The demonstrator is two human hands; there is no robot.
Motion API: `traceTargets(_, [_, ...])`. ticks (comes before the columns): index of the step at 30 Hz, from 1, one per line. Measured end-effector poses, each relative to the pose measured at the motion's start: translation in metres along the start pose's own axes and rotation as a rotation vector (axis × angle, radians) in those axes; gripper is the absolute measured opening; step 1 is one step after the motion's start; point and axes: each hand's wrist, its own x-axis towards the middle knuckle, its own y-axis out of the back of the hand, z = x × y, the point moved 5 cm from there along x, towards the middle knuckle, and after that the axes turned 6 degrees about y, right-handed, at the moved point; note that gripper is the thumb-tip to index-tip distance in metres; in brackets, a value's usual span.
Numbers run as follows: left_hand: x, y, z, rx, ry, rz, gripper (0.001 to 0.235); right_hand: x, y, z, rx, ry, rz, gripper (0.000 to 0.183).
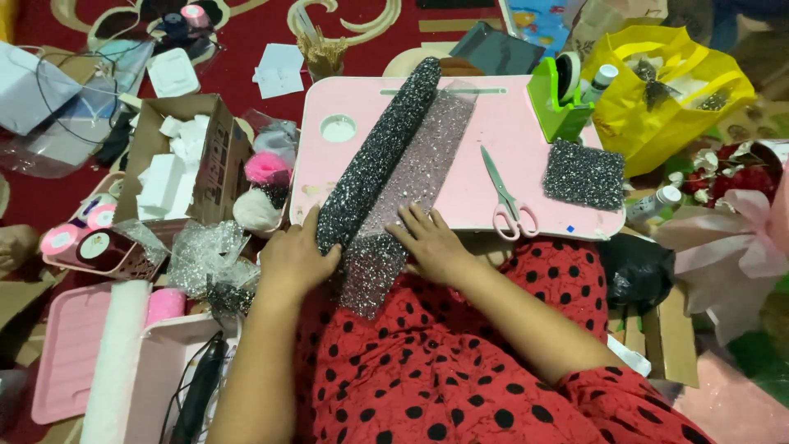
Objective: Trimming and cutting decorative glitter mesh using scissors on a lap desk.
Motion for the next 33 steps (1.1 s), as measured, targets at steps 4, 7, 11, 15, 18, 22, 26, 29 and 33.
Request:
traceTargets(4, [-0.015,0.001,0.006,-0.166,0.023,-0.257,0.089,-0.005,-0.022,0.005,-0.025,0.032,0.119,0.074])
traceTargets(7, [-0.031,0.022,0.021,-0.300,0.011,-0.396,0.100,-0.008,-0.022,0.009,-0.024,0.017,0.128,0.074])
traceTargets(11, [-0.033,0.001,0.030,-0.384,0.046,-0.501,0.105,-0.015,-0.012,0.013,-0.020,0.050,0.262,0.068])
traceTargets(15, [-0.034,-0.019,0.034,-0.714,0.177,-0.429,0.103,-0.018,0.002,0.021,-0.010,0.060,0.316,0.059])
traceTargets(18, [-0.034,-0.026,0.037,-0.914,0.241,-0.351,0.102,-0.017,0.018,0.024,0.000,0.051,0.252,0.062])
traceTargets(22, [-0.008,-0.040,0.036,-1.030,0.235,-0.255,0.100,0.006,0.000,0.057,-0.076,0.058,0.200,0.071])
traceTargets(26, [-0.006,-0.012,0.046,-0.944,0.225,-0.234,0.101,0.015,0.005,0.072,-0.053,0.003,0.173,0.066])
traceTargets(29, [-0.009,0.000,0.050,-0.815,0.229,-0.264,0.104,0.017,0.003,0.075,-0.042,-0.048,0.083,0.073])
traceTargets(33, [-0.017,0.012,0.056,-0.562,0.184,-0.231,0.100,0.013,0.004,0.072,-0.050,-0.030,0.069,0.070])
